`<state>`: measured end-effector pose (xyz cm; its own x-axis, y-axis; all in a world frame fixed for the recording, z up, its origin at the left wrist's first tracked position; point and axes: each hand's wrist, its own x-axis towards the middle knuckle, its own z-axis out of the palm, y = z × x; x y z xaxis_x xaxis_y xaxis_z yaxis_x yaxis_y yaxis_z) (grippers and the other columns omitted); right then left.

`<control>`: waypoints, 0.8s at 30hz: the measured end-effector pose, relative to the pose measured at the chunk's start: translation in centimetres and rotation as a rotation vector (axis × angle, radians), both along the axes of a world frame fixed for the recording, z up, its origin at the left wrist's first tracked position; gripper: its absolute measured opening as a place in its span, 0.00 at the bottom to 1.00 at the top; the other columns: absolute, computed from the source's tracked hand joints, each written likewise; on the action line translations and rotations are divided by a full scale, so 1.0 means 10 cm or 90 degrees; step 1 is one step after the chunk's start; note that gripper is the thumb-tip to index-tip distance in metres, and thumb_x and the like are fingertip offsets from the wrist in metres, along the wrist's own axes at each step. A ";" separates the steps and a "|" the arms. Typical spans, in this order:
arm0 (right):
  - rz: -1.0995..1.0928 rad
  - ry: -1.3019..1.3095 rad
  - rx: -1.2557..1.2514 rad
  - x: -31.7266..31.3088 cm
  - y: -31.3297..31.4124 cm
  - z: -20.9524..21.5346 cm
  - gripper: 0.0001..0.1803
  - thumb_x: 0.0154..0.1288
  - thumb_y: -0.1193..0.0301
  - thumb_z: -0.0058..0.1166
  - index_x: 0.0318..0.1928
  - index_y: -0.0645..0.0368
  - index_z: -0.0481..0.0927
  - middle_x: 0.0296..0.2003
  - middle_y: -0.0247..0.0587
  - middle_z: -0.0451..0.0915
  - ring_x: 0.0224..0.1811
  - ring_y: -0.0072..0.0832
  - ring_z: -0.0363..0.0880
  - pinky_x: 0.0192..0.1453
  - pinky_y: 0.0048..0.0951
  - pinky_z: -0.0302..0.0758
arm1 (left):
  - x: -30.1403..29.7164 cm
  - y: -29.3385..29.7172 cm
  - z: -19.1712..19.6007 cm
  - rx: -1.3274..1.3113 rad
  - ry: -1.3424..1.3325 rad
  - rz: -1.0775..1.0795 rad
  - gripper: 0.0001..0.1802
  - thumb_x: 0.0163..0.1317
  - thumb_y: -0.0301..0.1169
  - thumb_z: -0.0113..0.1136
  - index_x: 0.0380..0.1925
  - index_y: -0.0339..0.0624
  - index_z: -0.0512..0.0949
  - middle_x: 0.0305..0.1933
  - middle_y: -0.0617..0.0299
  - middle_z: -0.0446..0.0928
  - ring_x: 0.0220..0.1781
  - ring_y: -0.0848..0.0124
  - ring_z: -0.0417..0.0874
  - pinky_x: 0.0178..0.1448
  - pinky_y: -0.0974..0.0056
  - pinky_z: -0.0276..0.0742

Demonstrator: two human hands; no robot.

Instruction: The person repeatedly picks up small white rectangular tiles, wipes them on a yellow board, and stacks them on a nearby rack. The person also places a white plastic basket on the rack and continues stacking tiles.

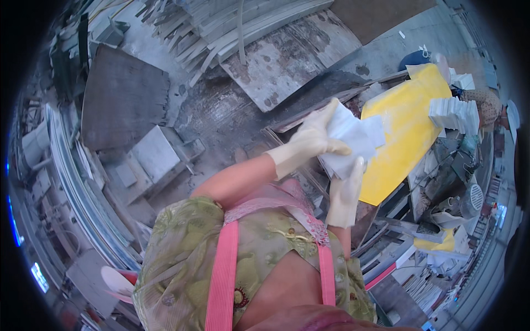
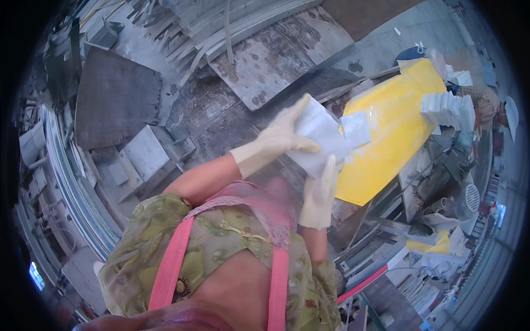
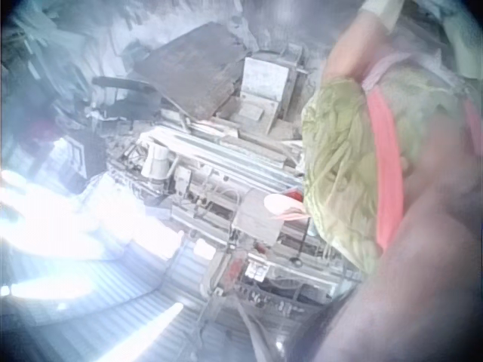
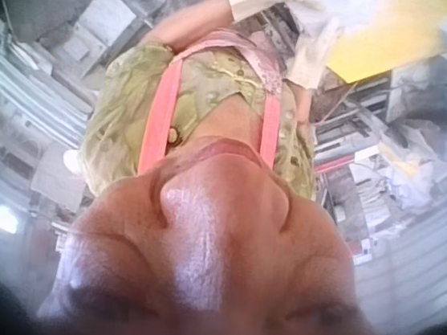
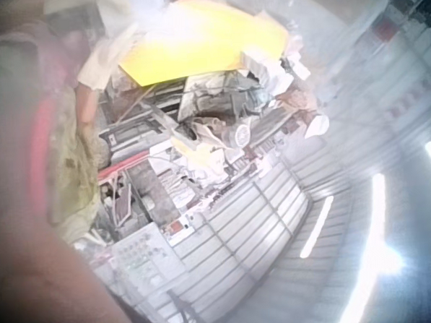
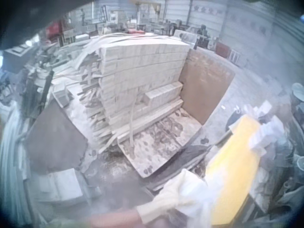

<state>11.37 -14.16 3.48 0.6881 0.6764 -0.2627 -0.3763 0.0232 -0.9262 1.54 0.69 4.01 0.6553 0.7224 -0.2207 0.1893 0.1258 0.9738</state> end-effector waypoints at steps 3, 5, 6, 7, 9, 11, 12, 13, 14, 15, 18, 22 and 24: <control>0.095 0.109 0.049 -0.13 0.63 -0.21 0.36 0.79 0.49 0.47 0.74 0.62 0.61 0.70 0.48 0.69 0.72 0.40 0.69 0.77 0.43 0.66 | -0.34 0.61 0.00 -0.003 -0.025 0.070 0.74 0.31 0.48 0.84 0.78 0.32 0.53 0.72 0.30 0.66 0.75 0.44 0.68 0.78 0.54 0.63; 0.203 0.276 0.100 -0.17 1.04 -0.39 0.39 0.77 0.49 0.51 0.75 0.63 0.60 0.71 0.48 0.68 0.73 0.39 0.68 0.78 0.44 0.65 | -0.55 0.91 -0.09 -0.085 -0.108 0.128 0.73 0.31 0.39 0.86 0.78 0.28 0.52 0.72 0.35 0.67 0.73 0.52 0.71 0.76 0.57 0.67; 0.245 0.268 0.092 -0.20 1.26 -0.49 0.40 0.76 0.48 0.52 0.75 0.63 0.60 0.71 0.48 0.68 0.73 0.39 0.68 0.78 0.44 0.64 | -0.65 1.04 -0.15 -0.132 -0.129 0.160 0.73 0.33 0.38 0.86 0.78 0.28 0.51 0.72 0.36 0.68 0.73 0.53 0.72 0.75 0.58 0.67; 0.276 0.274 0.089 -0.26 1.50 -0.61 0.41 0.75 0.48 0.54 0.75 0.63 0.60 0.72 0.48 0.67 0.74 0.40 0.67 0.79 0.43 0.64 | -0.75 1.18 -0.20 -0.177 -0.155 0.191 0.73 0.34 0.36 0.86 0.78 0.27 0.50 0.72 0.37 0.68 0.72 0.54 0.72 0.75 0.59 0.68; 0.348 0.259 0.075 -0.39 1.92 -0.80 0.42 0.75 0.48 0.55 0.75 0.63 0.59 0.72 0.48 0.67 0.74 0.39 0.67 0.79 0.42 0.63 | -1.00 1.45 -0.28 -0.274 -0.177 0.208 0.68 0.47 0.26 0.78 0.81 0.32 0.39 0.75 0.42 0.65 0.73 0.57 0.72 0.77 0.59 0.63; 0.412 0.222 0.030 -0.51 2.27 -0.89 0.41 0.76 0.49 0.54 0.76 0.64 0.59 0.72 0.47 0.67 0.74 0.37 0.67 0.79 0.40 0.62 | -1.19 1.69 -0.31 -0.229 -0.138 0.217 0.68 0.48 0.27 0.78 0.81 0.32 0.39 0.75 0.42 0.65 0.73 0.56 0.72 0.77 0.59 0.63; 0.453 0.194 0.060 -0.57 2.42 -0.90 0.40 0.76 0.50 0.54 0.75 0.64 0.60 0.71 0.46 0.68 0.73 0.35 0.67 0.78 0.38 0.63 | -1.27 1.83 -0.33 -0.201 -0.135 0.219 0.67 0.49 0.28 0.77 0.81 0.32 0.38 0.75 0.42 0.65 0.73 0.56 0.72 0.77 0.59 0.63; 0.474 0.171 0.062 -0.61 2.59 -0.88 0.40 0.77 0.50 0.53 0.75 0.64 0.60 0.70 0.46 0.69 0.72 0.34 0.68 0.77 0.37 0.63 | -1.34 2.00 -0.33 -0.169 -0.067 0.189 0.65 0.53 0.35 0.76 0.81 0.35 0.40 0.76 0.44 0.63 0.75 0.56 0.69 0.78 0.58 0.62; 0.490 0.151 0.060 -0.63 2.78 -0.83 0.39 0.77 0.50 0.52 0.75 0.64 0.61 0.69 0.45 0.70 0.71 0.33 0.69 0.77 0.35 0.64 | -1.41 2.15 -0.32 -0.155 -0.062 0.173 0.67 0.52 0.37 0.77 0.81 0.32 0.39 0.76 0.43 0.63 0.76 0.56 0.68 0.78 0.57 0.62; 0.505 0.115 0.052 -0.63 2.94 -0.76 0.37 0.78 0.52 0.50 0.75 0.65 0.61 0.68 0.44 0.71 0.70 0.30 0.69 0.75 0.32 0.65 | -1.48 2.29 -0.30 -0.146 -0.049 0.152 0.69 0.51 0.39 0.78 0.80 0.30 0.37 0.76 0.42 0.63 0.76 0.55 0.67 0.78 0.57 0.62; 0.612 0.118 0.000 -0.54 3.41 -0.54 0.38 0.76 0.52 0.55 0.75 0.61 0.62 0.68 0.41 0.70 0.70 0.30 0.67 0.74 0.35 0.64 | -1.60 2.64 -0.28 -0.195 -0.089 0.136 0.71 0.52 0.42 0.78 0.80 0.28 0.34 0.78 0.42 0.60 0.78 0.54 0.64 0.79 0.57 0.59; 0.557 0.107 -0.002 -0.60 3.92 -0.46 0.40 0.73 0.53 0.59 0.75 0.61 0.62 0.66 0.44 0.72 0.68 0.32 0.70 0.74 0.36 0.66 | -1.63 3.21 -0.36 -0.177 -0.080 0.131 0.71 0.53 0.43 0.77 0.79 0.28 0.32 0.79 0.40 0.57 0.80 0.54 0.63 0.80 0.57 0.57; 0.495 0.230 0.017 -0.65 4.20 -0.49 0.39 0.73 0.52 0.59 0.74 0.61 0.62 0.66 0.44 0.71 0.69 0.33 0.70 0.75 0.37 0.66 | -1.60 3.52 -0.42 -0.177 -0.101 0.111 0.71 0.53 0.44 0.77 0.79 0.28 0.33 0.80 0.39 0.57 0.80 0.53 0.63 0.81 0.57 0.57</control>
